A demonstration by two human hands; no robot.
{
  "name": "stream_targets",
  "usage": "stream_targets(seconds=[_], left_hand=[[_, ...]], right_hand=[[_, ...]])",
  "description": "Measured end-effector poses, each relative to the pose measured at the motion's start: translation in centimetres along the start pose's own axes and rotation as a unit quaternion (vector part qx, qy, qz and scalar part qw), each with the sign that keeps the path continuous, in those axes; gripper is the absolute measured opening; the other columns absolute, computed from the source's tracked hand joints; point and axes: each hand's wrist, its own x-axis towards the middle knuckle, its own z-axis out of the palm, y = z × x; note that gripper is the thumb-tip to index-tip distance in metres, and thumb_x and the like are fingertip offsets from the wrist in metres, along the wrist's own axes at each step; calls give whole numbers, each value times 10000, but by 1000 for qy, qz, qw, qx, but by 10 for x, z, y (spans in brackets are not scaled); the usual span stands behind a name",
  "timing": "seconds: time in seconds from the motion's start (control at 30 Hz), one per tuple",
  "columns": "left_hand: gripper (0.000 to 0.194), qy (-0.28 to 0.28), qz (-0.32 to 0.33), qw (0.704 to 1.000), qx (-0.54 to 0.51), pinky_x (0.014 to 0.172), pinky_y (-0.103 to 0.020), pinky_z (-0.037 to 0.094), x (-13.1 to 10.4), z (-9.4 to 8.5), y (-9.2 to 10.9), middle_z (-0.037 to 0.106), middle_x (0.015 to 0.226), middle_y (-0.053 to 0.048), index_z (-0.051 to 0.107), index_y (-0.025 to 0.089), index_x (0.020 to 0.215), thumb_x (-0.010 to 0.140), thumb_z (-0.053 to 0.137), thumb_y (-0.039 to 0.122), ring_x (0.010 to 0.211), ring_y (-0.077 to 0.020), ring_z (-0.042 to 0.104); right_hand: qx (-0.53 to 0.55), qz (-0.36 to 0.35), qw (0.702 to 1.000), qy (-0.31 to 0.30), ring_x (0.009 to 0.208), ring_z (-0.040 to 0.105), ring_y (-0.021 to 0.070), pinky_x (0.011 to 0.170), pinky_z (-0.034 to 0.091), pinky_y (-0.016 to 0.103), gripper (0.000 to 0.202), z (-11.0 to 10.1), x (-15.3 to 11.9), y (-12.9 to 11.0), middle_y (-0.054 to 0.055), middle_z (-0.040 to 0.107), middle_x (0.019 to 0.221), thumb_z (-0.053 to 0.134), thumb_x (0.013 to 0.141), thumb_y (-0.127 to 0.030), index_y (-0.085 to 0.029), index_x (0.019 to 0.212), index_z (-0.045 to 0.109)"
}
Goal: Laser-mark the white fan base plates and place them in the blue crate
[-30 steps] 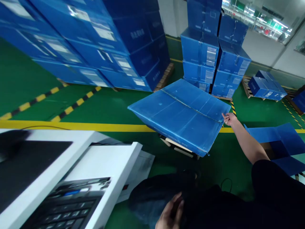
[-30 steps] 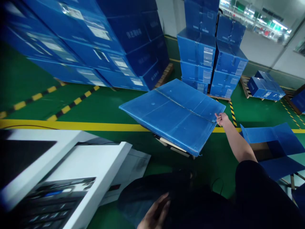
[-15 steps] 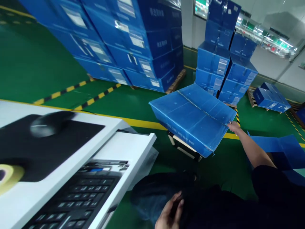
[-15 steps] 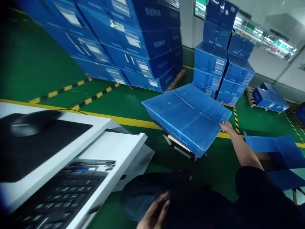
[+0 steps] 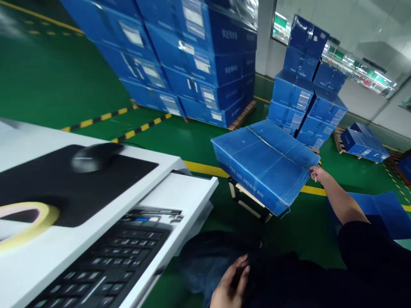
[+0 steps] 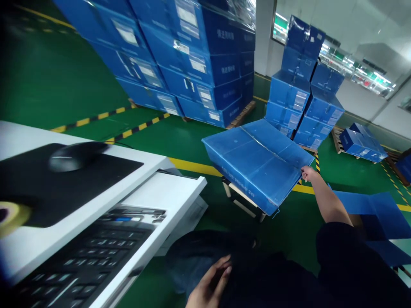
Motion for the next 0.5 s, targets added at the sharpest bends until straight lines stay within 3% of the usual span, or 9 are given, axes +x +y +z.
stream_targets(seconds=[0.2, 0.37, 0.5], left_hand=[[569, -6, -17, 1000, -3, 1102, -444, 610, 2, -2, 0, 796, 1309, -88, 792, 248, 1212, 910, 624, 700, 1223, -325, 762], [561, -13, -19, 999, -25, 1067, -415, 630, 4, -3, 2, 808, 1277, -98, 787, 236, 1230, 910, 642, 673, 1182, -313, 781], [554, -16, -23, 999, -23, 1116, -453, 603, 4, -4, 14, 796, 1303, -111, 777, 224, 1257, 931, 631, 648, 1221, -317, 764]], right_hand=[[13, 33, 999, 17, 756, 651, 127, 631, 592, 232, 233, -13, 7, 6, 34, 674, 1026, 715, 1084, -335, -137, 1199, 671], [18, 27, 999, 35, 641, 578, 87, 529, 511, 174, 204, -1, 0, 15, 0, 639, 921, 703, 1093, -327, -133, 1142, 664], [-3, -17, 999, 39, 641, 578, 89, 533, 515, 180, 223, 9, -22, 15, 1, 640, 915, 697, 1097, -353, -136, 1133, 665]])
